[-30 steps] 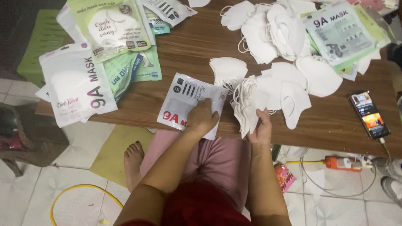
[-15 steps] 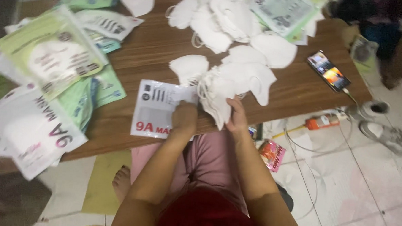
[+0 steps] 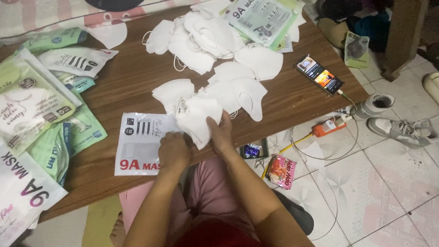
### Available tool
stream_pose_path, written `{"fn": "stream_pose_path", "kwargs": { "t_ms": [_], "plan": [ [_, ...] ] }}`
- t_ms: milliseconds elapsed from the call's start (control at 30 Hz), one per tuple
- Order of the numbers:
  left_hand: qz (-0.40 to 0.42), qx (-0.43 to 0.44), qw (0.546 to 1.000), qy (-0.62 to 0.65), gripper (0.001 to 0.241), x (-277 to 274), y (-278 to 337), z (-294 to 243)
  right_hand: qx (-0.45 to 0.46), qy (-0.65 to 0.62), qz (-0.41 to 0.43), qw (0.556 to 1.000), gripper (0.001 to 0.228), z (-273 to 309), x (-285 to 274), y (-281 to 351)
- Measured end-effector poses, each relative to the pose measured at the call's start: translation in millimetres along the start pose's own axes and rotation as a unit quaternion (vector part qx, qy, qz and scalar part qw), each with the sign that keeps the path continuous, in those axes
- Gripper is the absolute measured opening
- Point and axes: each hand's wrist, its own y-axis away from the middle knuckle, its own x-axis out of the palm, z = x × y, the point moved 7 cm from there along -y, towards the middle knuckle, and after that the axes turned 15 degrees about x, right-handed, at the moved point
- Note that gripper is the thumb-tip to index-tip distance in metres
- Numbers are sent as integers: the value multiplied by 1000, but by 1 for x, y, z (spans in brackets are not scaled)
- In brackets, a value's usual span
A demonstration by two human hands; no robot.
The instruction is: The person counts white face masks from a pile on a table, aligns them, and inserts them one by one into individual plastic pouches.
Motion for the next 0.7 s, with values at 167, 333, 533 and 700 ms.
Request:
{"fn": "stream_pose_path", "kwargs": {
  "t_ms": [167, 333, 533, 700],
  "plan": [
    [-60, -8, 997, 58, 33, 17, 8, 34, -5, 142, 1, 990, 54, 0, -38, -3],
    [-139, -102, 954, 244, 39, 8, 39, 60, -1, 309, -35, 951, 71, 45, -48, 30],
    [-299, -89, 902, 300, 30, 12, 57, 65, -371, 463, -48, 804, 47, 83, -6, 98],
    [-332, 154, 909, 203, 39, 2, 88, 0, 9, 253, 239, 938, 63, -7, 33, 97]
  ]
}}
